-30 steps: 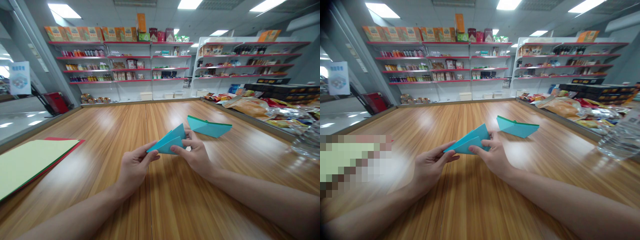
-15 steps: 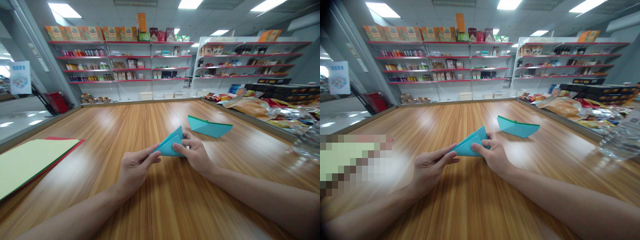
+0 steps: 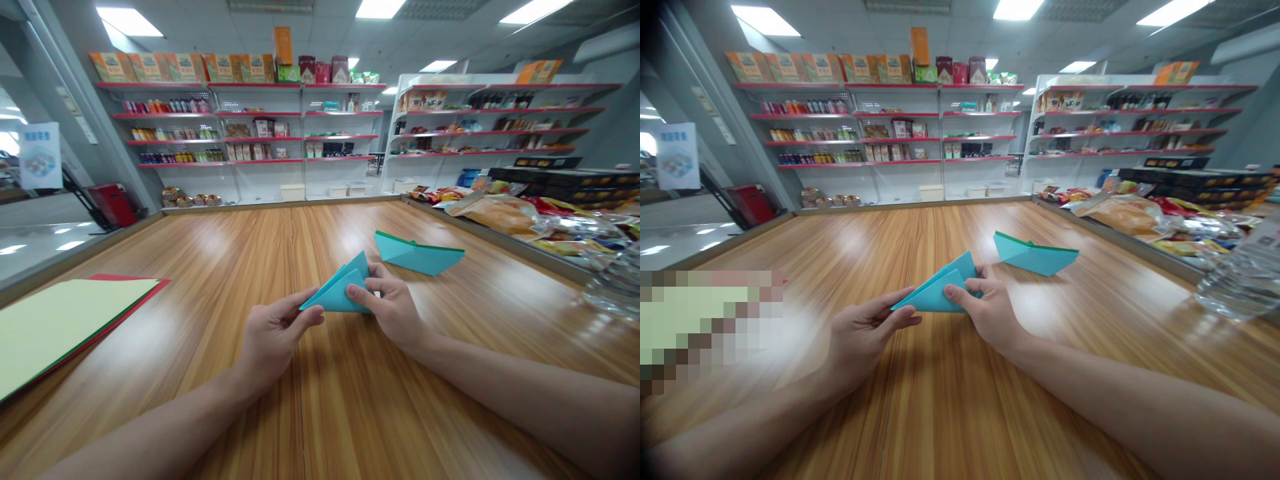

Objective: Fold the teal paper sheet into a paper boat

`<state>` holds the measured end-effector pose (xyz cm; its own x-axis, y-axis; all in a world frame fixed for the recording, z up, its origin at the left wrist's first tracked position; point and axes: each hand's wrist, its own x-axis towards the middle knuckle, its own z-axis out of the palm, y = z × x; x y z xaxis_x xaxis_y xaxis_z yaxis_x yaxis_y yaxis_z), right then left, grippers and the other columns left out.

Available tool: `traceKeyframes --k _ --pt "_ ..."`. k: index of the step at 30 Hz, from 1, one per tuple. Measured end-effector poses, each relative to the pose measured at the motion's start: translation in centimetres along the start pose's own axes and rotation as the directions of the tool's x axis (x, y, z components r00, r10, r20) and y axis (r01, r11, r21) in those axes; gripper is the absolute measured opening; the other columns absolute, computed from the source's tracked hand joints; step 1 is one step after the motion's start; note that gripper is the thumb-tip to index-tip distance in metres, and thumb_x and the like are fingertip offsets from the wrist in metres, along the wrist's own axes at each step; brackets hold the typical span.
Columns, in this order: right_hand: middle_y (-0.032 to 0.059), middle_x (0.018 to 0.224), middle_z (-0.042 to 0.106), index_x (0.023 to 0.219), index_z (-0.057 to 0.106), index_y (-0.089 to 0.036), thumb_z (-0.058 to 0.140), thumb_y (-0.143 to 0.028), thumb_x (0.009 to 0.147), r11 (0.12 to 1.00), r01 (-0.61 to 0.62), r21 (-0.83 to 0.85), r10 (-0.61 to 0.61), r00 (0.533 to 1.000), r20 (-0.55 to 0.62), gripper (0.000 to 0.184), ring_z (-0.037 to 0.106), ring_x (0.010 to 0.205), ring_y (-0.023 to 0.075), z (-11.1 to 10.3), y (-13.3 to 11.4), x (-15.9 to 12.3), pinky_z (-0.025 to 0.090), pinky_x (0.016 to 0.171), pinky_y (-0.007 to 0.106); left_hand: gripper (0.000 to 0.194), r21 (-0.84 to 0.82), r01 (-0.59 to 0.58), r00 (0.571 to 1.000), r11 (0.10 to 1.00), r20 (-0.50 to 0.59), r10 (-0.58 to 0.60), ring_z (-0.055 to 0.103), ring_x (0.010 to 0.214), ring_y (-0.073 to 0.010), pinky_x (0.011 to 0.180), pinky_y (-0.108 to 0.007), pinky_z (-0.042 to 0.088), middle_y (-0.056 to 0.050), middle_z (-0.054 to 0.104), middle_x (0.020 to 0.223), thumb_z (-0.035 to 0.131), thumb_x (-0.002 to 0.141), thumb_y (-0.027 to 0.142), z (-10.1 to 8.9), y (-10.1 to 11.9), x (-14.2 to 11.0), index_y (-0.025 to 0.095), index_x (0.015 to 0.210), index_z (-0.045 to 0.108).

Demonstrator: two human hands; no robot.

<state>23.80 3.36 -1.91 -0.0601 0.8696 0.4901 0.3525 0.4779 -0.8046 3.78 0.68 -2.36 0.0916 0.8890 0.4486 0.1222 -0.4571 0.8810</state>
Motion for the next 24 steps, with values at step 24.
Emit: traceKeyframes --k 24 --pt "0.0046 0.091 0.055 0.056 0.065 -0.018 0.062 -0.044 0.079 0.999 -0.024 0.029 0.024 1.000 0.015 0.035 0.051 0.086 0.0193 0.16 0.06 -0.01 0.037 0.080 0.035 0.026 0.012 -0.059 0.998 0.998 0.013 0.059 0.071 0.067 -0.0199 0.064 -0.026 0.061 -0.003 0.074 0.075 0.066 0.079 0.029 0.11 0.05 -0.10 0.017 0.101 0.070"
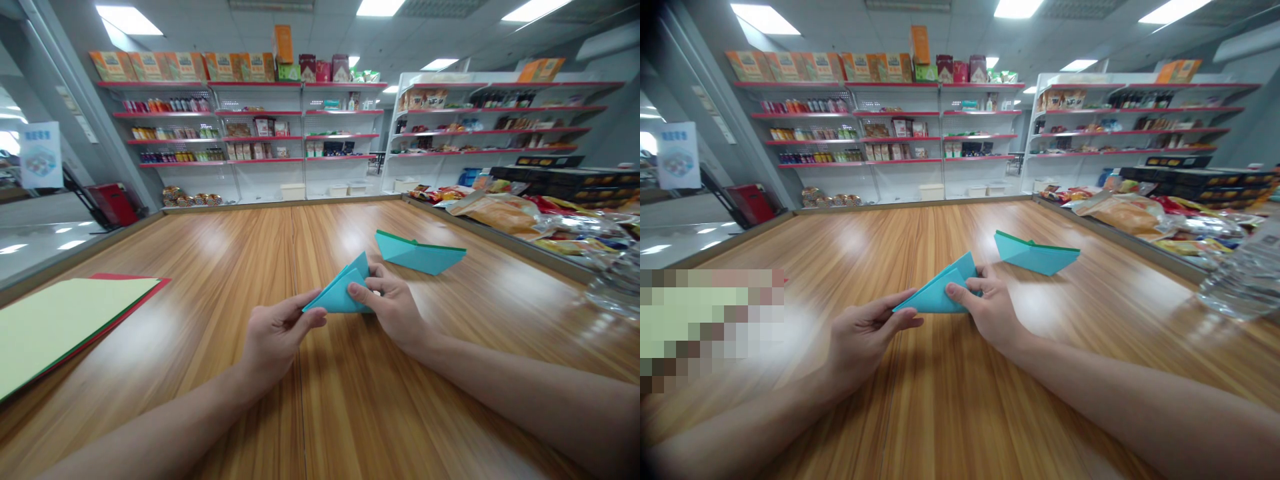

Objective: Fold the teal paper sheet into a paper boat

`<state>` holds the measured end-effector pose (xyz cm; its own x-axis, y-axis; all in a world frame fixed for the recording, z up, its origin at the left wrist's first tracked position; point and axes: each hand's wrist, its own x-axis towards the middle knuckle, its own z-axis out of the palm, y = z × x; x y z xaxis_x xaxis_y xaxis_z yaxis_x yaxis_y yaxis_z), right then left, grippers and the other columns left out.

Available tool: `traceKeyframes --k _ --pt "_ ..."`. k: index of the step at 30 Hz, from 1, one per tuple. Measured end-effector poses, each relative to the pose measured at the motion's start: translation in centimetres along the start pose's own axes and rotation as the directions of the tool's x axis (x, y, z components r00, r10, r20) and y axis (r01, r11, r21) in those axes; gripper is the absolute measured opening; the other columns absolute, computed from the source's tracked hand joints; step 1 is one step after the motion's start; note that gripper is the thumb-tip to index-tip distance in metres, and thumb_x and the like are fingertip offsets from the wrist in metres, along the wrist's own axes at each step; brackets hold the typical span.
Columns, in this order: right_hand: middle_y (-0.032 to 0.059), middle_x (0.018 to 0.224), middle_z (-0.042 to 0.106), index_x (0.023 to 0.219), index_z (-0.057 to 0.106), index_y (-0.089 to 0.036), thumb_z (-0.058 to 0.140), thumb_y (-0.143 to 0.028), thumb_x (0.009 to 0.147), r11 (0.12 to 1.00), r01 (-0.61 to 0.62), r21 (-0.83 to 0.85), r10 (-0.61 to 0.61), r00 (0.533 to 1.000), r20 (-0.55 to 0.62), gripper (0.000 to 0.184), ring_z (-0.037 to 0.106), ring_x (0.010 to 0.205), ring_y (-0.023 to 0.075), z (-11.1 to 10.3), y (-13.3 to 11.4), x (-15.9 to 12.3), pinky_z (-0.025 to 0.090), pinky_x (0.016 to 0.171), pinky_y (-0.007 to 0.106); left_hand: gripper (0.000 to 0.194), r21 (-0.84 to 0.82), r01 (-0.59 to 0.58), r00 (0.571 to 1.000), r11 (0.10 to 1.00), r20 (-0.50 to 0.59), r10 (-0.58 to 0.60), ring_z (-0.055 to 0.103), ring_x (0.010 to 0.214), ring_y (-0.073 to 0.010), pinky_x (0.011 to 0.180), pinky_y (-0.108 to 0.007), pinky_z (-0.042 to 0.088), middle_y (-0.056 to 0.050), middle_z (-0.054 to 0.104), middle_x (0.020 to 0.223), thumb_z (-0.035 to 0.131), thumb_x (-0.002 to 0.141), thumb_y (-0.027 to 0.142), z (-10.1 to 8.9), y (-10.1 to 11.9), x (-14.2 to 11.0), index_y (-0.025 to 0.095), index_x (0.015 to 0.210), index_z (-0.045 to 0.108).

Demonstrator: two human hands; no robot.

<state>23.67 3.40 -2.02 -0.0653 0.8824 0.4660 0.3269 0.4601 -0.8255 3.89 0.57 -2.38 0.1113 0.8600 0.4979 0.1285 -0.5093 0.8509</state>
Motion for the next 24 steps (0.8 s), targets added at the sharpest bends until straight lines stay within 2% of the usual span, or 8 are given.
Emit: traceKeyframes --k 9,16,19,21,24 --pt "0.0046 0.091 0.055 0.056 0.065 -0.019 0.062 -0.044 0.079 1.000 -0.010 0.011 0.010 1.000 0.010 0.034 0.051 0.086 0.0195 0.00 -0.09 -0.05 0.037 0.080 0.035 0.023 0.084 -0.126 0.992 0.988 0.003 0.126 0.071 0.065 -0.0184 0.061 -0.024 0.061 -0.002 0.074 0.076 0.065 0.080 0.026 -0.11 -0.08 -0.12 0.020 0.102 0.070" --pt "0.0045 0.087 0.055 0.055 0.064 -0.018 0.061 -0.048 0.078 1.000 -0.024 0.019 0.024 1.000 0.021 0.038 0.051 0.085 0.0196 0.11 -0.45 -0.21 0.038 0.077 0.034 0.021 0.140 -0.195 0.981 0.971 0.020 0.194 0.071 0.066 -0.0161 0.058 -0.022 0.061 -0.002 0.073 0.091 0.057 0.086 0.021 -0.23 0.20 -0.39 0.022 0.103 0.069" --pt "0.0044 0.086 0.055 0.054 0.064 -0.018 0.061 -0.048 0.079 0.999 -0.031 0.019 0.031 0.999 0.016 0.038 0.051 0.083 0.0193 0.16 -0.43 -0.22 0.038 0.076 0.034 0.021 0.097 -0.162 0.987 0.982 -0.006 0.163 0.071 0.067 -0.0155 0.061 -0.024 0.061 -0.001 0.073 0.092 0.053 0.088 0.024 -0.19 0.41 -0.23 0.021 0.100 0.070" --pt "0.0039 0.084 0.054 0.053 0.062 -0.018 0.059 -0.047 0.080 0.999 -0.033 0.029 0.033 0.999 0.003 0.040 0.051 0.081 0.0187 0.16 -0.38 -0.19 0.038 0.074 0.033 0.022 0.078 -0.111 0.993 0.991 -0.017 0.113 0.071 0.066 -0.0170 0.062 -0.026 0.061 -0.002 0.074 0.085 0.057 0.086 0.029 -0.08 0.49 -0.08 0.020 0.101 0.070" --pt "0.0032 0.081 0.054 0.051 0.060 -0.018 0.058 -0.046 0.081 0.999 -0.025 0.034 0.026 1.000 -0.010 0.041 0.051 0.080 0.0181 0.15 -0.35 -0.18 0.037 0.074 0.033 0.025 0.109 -0.009 0.999 0.994 0.046 0.004 0.071 0.065 -0.0199 0.063 -0.029 0.061 -0.001 0.074 0.072 0.065 0.079 0.034 0.18 0.43 0.05 0.017 0.097 0.071"
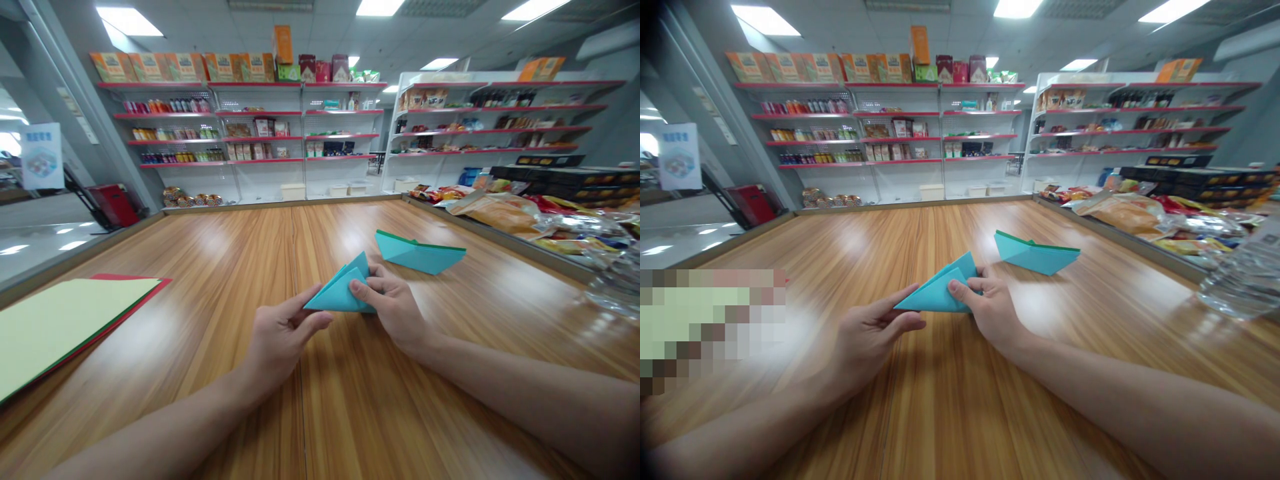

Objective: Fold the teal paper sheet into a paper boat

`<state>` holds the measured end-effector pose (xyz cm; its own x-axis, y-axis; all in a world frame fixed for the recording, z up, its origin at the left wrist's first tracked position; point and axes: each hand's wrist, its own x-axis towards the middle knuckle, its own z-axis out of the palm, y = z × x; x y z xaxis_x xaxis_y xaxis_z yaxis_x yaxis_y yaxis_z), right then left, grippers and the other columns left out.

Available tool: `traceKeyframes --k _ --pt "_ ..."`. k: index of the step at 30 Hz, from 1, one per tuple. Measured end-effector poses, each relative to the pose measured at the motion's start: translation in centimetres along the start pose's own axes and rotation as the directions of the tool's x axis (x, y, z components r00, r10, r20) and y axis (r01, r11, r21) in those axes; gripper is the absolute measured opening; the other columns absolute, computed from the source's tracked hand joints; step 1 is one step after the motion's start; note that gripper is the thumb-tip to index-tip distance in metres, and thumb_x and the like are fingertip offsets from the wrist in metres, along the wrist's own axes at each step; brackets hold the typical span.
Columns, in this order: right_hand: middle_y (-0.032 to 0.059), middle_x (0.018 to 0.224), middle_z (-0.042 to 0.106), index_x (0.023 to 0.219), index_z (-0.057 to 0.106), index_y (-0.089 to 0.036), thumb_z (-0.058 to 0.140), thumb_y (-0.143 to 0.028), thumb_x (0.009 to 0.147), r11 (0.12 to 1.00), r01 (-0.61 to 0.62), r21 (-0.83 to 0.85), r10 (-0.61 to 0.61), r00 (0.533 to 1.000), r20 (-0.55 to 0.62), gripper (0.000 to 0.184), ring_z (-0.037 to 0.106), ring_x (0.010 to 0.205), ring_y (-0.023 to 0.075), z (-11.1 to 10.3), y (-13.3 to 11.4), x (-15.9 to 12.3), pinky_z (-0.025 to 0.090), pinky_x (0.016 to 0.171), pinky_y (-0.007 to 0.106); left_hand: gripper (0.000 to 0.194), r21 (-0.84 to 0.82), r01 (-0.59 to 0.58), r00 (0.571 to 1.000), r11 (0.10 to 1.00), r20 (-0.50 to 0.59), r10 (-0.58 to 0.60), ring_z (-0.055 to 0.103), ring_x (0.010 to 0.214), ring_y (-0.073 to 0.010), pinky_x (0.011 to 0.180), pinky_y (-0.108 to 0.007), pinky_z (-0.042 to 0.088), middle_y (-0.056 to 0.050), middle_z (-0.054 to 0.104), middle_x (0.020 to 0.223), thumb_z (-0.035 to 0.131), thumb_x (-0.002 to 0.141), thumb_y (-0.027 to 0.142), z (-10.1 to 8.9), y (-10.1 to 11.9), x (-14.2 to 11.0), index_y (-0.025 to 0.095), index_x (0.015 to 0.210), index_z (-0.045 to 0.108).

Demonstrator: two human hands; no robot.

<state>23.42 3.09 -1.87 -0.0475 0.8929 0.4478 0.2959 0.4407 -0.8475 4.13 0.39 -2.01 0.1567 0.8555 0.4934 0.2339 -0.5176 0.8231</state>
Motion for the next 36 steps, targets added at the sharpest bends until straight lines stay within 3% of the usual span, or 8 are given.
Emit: traceKeyframes --k 3,6,10,21,29,36 --pt "0.0035 0.080 0.055 0.056 0.064 -0.019 0.058 -0.046 0.082 1.000 0.006 -0.011 -0.006 0.999 0.045 0.038 0.051 0.083 0.0190 0.04 -0.10 -0.10 0.038 0.075 0.033 0.026 -0.039 0.073 0.992 0.997 0.108 -0.069 0.071 0.067 -0.0211 0.062 -0.030 0.061 -0.003 0.073 0.074 0.058 0.084 0.038 0.25 -0.22 -0.09 0.016 0.086 0.072" --pt "0.0036 0.082 0.056 0.060 0.068 -0.019 0.058 -0.045 0.083 1.000 0.010 -0.010 -0.009 0.998 0.066 0.036 0.052 0.084 0.0189 0.11 -0.19 -0.19 0.039 0.076 0.033 0.031 -0.033 0.083 0.987 0.996 0.143 -0.078 0.071 0.070 -0.0218 0.061 -0.030 0.061 -0.004 0.071 0.072 0.051 0.088 0.038 0.34 -0.42 -0.31 0.015 0.085 0.071" --pt "0.0035 0.080 0.056 0.061 0.069 -0.020 0.059 -0.045 0.082 1.000 0.012 -0.010 -0.012 0.998 0.069 0.034 0.052 0.085 0.0196 0.17 -0.11 -0.16 0.039 0.076 0.034 0.032 -0.013 0.057 0.987 0.998 0.150 -0.054 0.071 0.071 -0.0212 0.061 -0.030 0.061 -0.005 0.070 0.072 0.047 0.090 0.037 0.29 -0.43 -0.45 0.015 0.090 0.071" --pt "0.0040 0.087 0.056 0.056 0.065 -0.019 0.061 -0.042 0.081 0.998 0.054 -0.029 -0.052 0.997 0.052 0.035 0.052 0.086 0.0197 0.09 0.09 -0.06 0.038 0.078 0.035 0.038 -0.157 0.082 0.976 0.984 0.211 -0.048 0.069 0.086 -0.0227 0.073 -0.034 0.061 -0.008 0.071 0.098 0.041 0.093 0.036 0.28 0.09 -0.36 0.013 0.108 0.067" --pt "0.0034 0.085 0.052 0.048 0.053 -0.017 0.062 -0.040 0.081 0.998 0.065 -0.009 -0.065 0.997 0.035 0.041 0.050 0.082 0.0177 0.26 0.05 -0.18 0.037 0.075 0.033 0.040 -0.258 0.099 0.969 0.961 0.244 -0.034 0.065 0.097 -0.0263 0.075 -0.038 0.061 -0.011 0.068 0.109 0.041 0.094 0.037 0.24 0.01 -0.29 0.010 0.113 0.064" --pt "0.0030 0.084 0.051 0.051 0.055 -0.017 0.061 -0.038 0.082 0.996 0.087 -0.005 -0.087 0.996 0.033 0.038 0.049 0.083 0.0175 0.30 -0.17 -0.32 0.036 0.076 0.032 0.038 -0.284 0.054 0.980 0.957 0.201 0.004 0.068 0.091 -0.0251 0.069 -0.035 0.062 -0.010 0.070 0.103 0.041 0.094 0.035 0.27 -0.37 -0.45 0.011 0.109 0.067"
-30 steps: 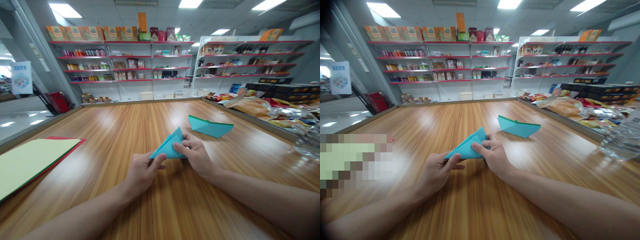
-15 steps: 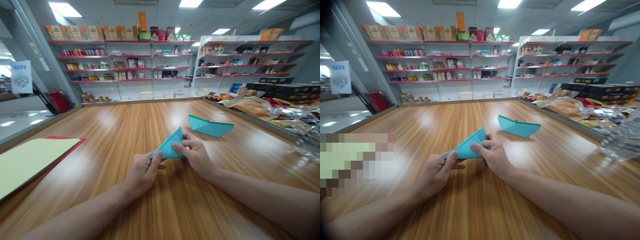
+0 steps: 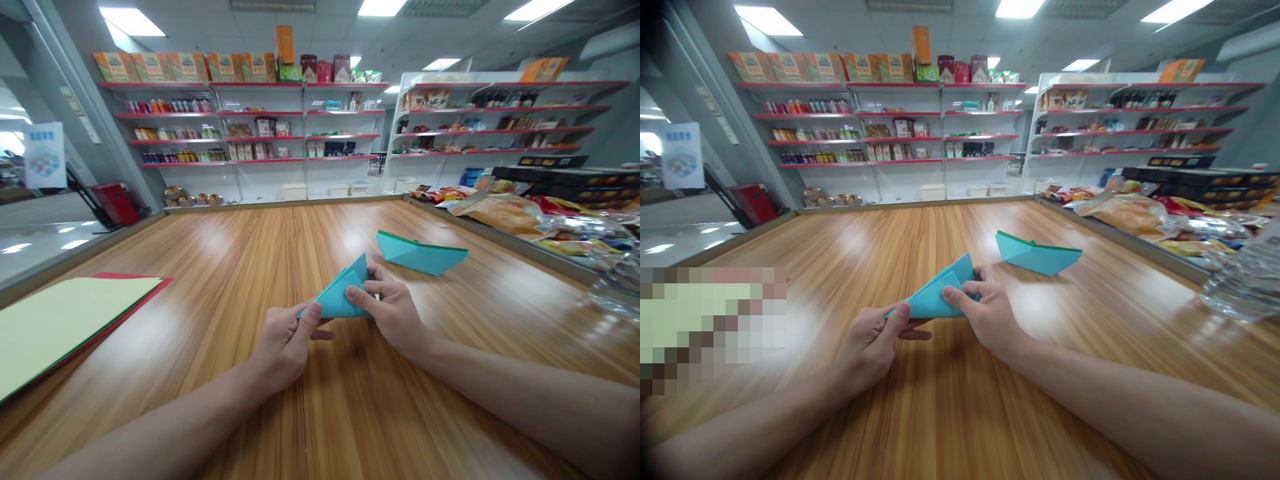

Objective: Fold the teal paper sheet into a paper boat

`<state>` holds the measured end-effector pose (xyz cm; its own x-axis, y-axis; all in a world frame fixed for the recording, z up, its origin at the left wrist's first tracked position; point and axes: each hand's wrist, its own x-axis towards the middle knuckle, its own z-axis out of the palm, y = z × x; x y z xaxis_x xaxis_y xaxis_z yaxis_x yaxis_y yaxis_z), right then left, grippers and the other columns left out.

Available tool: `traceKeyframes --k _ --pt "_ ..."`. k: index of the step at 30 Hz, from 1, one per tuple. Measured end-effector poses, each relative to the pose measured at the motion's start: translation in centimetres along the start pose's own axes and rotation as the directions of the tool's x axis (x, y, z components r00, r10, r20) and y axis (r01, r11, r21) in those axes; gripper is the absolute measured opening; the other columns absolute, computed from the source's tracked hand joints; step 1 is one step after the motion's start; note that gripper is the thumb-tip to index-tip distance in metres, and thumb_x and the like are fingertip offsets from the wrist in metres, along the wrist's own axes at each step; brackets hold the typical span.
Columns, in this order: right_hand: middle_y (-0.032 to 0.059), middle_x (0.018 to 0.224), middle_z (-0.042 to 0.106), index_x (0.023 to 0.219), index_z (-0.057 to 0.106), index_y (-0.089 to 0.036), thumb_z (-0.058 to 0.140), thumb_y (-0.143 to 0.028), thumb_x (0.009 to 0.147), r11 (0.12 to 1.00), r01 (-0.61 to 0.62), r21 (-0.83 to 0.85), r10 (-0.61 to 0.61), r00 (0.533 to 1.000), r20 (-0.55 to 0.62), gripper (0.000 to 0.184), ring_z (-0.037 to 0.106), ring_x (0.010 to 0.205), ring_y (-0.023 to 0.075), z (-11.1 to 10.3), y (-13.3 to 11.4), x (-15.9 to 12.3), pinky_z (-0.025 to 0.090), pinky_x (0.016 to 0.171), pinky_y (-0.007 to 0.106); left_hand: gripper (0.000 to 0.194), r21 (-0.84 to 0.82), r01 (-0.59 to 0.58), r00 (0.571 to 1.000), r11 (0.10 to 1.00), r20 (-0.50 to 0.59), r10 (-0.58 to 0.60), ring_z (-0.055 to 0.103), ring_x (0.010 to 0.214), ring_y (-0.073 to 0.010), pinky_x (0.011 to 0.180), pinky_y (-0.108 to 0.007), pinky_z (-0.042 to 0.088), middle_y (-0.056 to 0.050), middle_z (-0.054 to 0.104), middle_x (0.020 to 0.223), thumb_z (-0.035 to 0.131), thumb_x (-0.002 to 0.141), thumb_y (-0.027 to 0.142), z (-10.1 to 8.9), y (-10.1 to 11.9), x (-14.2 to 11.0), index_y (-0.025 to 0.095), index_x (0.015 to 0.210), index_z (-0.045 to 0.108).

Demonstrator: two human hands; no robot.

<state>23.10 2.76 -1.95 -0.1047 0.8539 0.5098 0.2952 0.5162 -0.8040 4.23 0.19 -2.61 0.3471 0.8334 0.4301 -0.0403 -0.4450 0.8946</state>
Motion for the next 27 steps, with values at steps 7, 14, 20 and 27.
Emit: traceKeyframes --k 7,14,20,27 --pt "0.0028 0.085 0.051 0.049 0.054 -0.017 0.062 -0.037 0.081 1.000 0.009 0.007 -0.009 1.000 -0.010 0.039 0.050 0.082 0.0169 0.00 -0.17 0.04 0.036 0.074 0.032 0.042 0.059 -0.079 0.995 0.995 -0.051 0.082 0.070 0.082 -0.0238 0.062 -0.032 0.063 -0.012 0.072 0.093 0.038 0.095 0.035 0.05 -0.46 -0.07 0.007 0.097 0.070" --pt "0.0039 0.087 0.052 0.055 0.063 -0.017 0.061 -0.037 0.082 1.000 0.002 -0.012 -0.002 1.000 -0.011 0.033 0.050 0.084 0.0178 0.12 -0.42 -0.08 0.036 0.074 0.033 0.043 0.070 -0.117 0.990 0.991 -0.068 0.122 0.070 0.072 -0.0206 0.061 -0.032 0.063 -0.012 0.073 0.087 0.037 0.095 0.033 0.03 -0.21 0.02 0.007 0.091 0.071" --pt "0.0036 0.086 0.053 0.058 0.065 -0.018 0.061 -0.036 0.082 1.000 -0.002 0.018 0.003 1.000 -0.020 0.031 0.050 0.083 0.0174 0.07 -0.27 -0.02 0.037 0.074 0.032 0.043 0.036 -0.110 0.994 0.993 0.032 0.109 0.065 0.098 -0.0262 0.068 -0.035 0.062 -0.014 0.065 0.113 0.032 0.097 0.035 -0.21 -0.30 -0.10 0.011 0.115 0.063" --pt "0.0032 0.085 0.052 0.058 0.067 -0.018 0.061 -0.037 0.082 1.000 0.016 -0.007 -0.016 1.000 -0.027 0.031 0.051 0.083 0.0173 0.10 -0.50 -0.14 0.037 0.076 0.032 0.043 0.066 -0.115 0.993 0.991 -0.030 0.117 0.069 0.086 -0.0231 0.065 -0.032 0.061 -0.013 0.071 0.097 0.035 0.096 0.035 -0.21 0.06 -0.14 0.008 0.104 0.067"
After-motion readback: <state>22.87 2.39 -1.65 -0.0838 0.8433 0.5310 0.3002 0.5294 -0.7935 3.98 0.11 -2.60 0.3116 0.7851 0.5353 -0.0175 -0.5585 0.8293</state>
